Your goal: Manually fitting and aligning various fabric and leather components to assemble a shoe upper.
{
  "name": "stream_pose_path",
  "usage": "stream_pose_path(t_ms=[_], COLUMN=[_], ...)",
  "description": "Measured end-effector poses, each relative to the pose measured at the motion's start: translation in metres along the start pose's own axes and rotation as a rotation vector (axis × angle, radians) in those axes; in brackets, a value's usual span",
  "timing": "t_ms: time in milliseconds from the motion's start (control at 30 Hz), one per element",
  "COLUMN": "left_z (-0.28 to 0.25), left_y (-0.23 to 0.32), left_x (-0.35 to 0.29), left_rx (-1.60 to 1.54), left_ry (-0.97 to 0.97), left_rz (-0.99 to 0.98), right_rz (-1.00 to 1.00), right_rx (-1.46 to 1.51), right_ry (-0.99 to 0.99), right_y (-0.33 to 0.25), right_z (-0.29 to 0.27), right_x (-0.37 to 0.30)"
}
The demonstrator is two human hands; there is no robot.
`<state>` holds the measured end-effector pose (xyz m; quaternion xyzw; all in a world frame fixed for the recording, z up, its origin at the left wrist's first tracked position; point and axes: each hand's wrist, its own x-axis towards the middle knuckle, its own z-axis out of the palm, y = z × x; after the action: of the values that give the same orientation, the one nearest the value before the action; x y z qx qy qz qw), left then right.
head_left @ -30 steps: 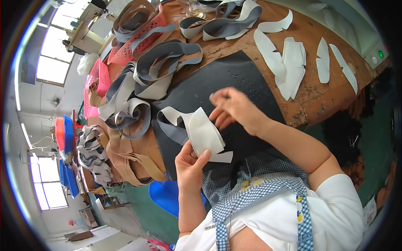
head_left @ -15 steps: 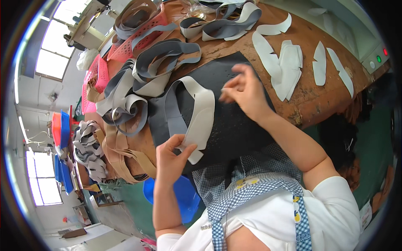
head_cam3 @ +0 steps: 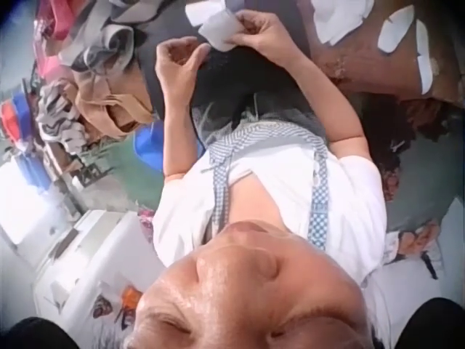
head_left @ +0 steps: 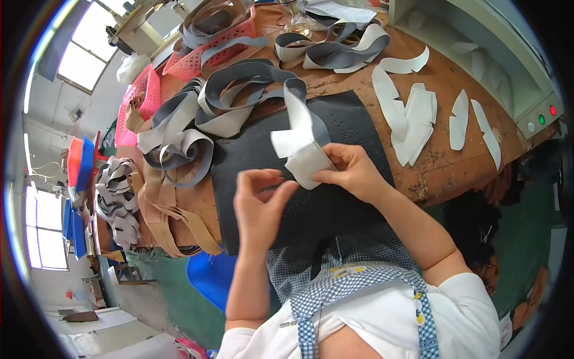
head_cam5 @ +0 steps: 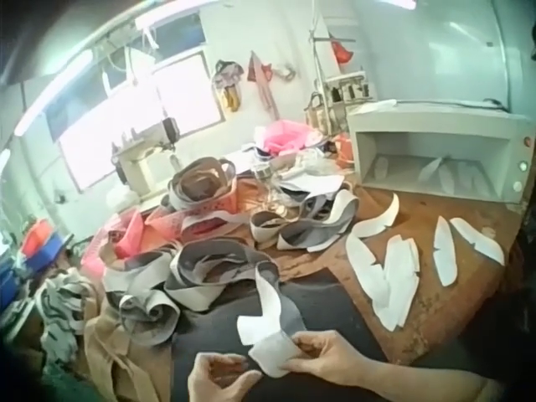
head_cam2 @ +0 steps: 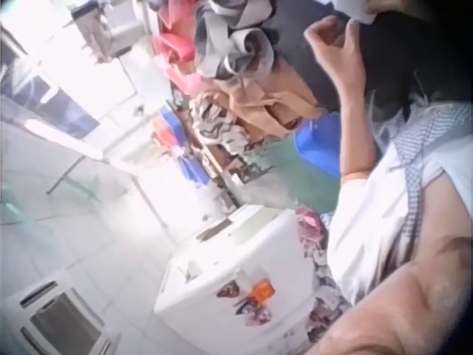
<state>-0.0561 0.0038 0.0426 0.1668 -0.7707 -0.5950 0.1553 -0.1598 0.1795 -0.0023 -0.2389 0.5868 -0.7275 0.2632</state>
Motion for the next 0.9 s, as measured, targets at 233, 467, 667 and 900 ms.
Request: stream_pose_path(t_ms=[233, 467, 667, 900], left_z=[0.034, 0.023, 0.026, 0.037], left_y=[-0.027, -0.015, 0.025, 0.035], left_x=[0.002, -0.029, -0.028, -0.045], left_rx=[-0.5, 0.079, 0.401, 0.332], left_ry=[-0.006, -0.302, -0.073, -0.159], left_rz=[-0.15, 0.324, 0.345, 0.49], right_rz=[0.049, 0.175, 0.012, 0.279], right_rx=[0.203, 0.442, 0.012, 0.265], right_ry=[0.033, 0.167, 0.122, 0.011], right_y=[0.007, -0.005, -0.032, -0.012], right_z=[0.001, -0.016, 0.007, 0.002], right_x=[-0.03, -0.019, -0.021, 0.001])
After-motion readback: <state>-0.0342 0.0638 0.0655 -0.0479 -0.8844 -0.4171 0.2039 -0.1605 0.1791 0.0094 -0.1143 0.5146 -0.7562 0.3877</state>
